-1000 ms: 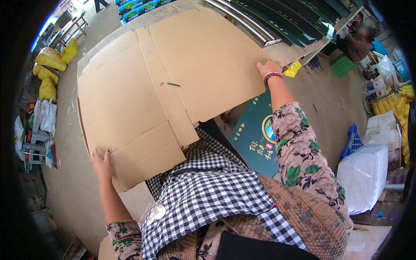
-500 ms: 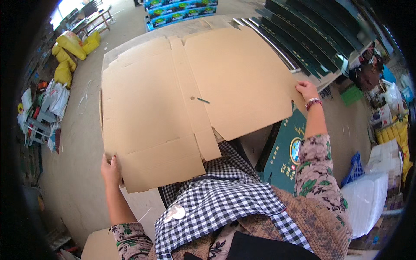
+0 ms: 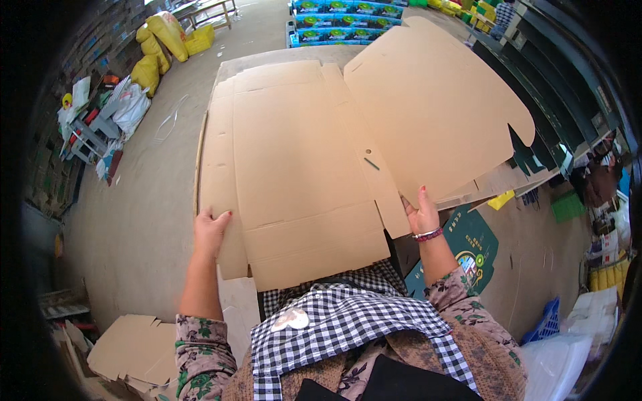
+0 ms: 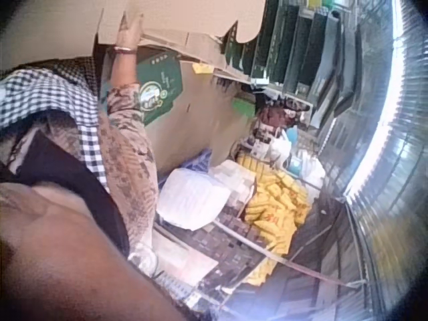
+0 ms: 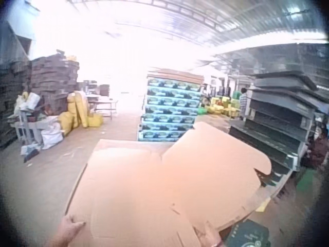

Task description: The person folds flat cardboard pieces into box shapes, inserts green printed panels, and stacks the finished boxes on a nearby table. The process is repeated continuously throughout the clip.

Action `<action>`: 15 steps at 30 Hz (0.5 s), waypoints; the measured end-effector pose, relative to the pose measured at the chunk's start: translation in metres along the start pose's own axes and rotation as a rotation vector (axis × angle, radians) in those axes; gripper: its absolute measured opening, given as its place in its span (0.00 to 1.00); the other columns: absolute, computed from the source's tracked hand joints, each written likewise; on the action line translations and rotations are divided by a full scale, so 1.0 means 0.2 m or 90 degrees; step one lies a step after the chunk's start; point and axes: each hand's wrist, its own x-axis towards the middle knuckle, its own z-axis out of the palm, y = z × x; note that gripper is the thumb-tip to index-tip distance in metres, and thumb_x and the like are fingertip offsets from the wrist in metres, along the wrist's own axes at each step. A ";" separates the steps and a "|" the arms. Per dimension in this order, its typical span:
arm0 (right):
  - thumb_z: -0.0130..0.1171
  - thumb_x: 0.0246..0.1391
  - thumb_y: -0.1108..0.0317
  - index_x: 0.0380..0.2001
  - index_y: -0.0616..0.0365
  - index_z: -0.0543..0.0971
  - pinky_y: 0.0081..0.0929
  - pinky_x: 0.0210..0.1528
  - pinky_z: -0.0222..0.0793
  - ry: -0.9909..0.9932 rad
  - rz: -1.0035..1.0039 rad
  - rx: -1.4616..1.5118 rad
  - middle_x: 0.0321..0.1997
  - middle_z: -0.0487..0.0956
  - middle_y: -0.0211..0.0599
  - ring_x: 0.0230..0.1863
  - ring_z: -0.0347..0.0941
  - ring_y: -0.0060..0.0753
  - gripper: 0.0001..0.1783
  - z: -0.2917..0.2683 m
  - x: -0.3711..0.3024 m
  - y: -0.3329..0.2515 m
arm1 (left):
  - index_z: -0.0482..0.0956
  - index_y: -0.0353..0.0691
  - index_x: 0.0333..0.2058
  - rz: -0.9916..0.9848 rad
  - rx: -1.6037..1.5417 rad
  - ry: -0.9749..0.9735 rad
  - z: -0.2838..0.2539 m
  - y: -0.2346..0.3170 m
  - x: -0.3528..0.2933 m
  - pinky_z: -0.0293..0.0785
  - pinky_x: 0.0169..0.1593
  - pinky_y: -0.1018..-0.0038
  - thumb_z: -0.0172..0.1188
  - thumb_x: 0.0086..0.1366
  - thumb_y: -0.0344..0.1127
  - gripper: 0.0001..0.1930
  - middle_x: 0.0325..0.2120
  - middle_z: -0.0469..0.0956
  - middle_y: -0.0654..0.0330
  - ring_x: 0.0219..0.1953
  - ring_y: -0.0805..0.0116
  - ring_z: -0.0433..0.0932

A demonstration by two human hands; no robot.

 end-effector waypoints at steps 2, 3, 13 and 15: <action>0.42 0.67 0.58 0.61 0.59 0.60 0.38 0.64 0.57 -0.026 -0.011 0.002 0.62 0.65 0.37 0.63 0.60 0.36 0.25 0.17 -0.05 -0.11 | 0.74 0.27 0.41 0.083 0.201 0.027 0.09 0.04 -0.02 0.75 0.39 0.66 0.57 0.60 0.33 0.14 0.31 0.79 0.51 0.33 0.56 0.78; 0.42 0.67 0.58 0.61 0.59 0.59 0.37 0.64 0.57 -0.063 -0.020 0.001 0.62 0.65 0.37 0.63 0.61 0.35 0.25 0.26 -0.10 -0.17 | 0.73 0.27 0.44 0.116 0.316 0.007 0.11 0.10 -0.02 0.74 0.41 0.64 0.57 0.59 0.33 0.17 0.34 0.79 0.49 0.37 0.52 0.77; 0.43 0.65 0.50 0.48 0.66 0.73 0.32 0.52 0.64 0.003 -0.041 -0.434 0.47 0.76 0.42 0.47 0.71 0.36 0.27 0.09 0.07 -0.03 | 0.61 0.44 0.62 0.235 0.042 -0.359 0.15 0.40 -0.11 0.66 0.57 0.57 0.49 0.58 0.19 0.32 0.52 0.67 0.43 0.53 0.42 0.69; 0.43 0.64 0.47 0.46 0.64 0.74 0.29 0.48 0.67 -0.036 0.025 -0.565 0.45 0.76 0.42 0.43 0.72 0.34 0.28 -0.10 0.19 -0.10 | 0.62 0.45 0.61 0.352 0.347 -0.389 0.09 0.33 -0.10 0.61 0.63 0.60 0.55 0.56 0.19 0.32 0.56 0.64 0.44 0.61 0.44 0.60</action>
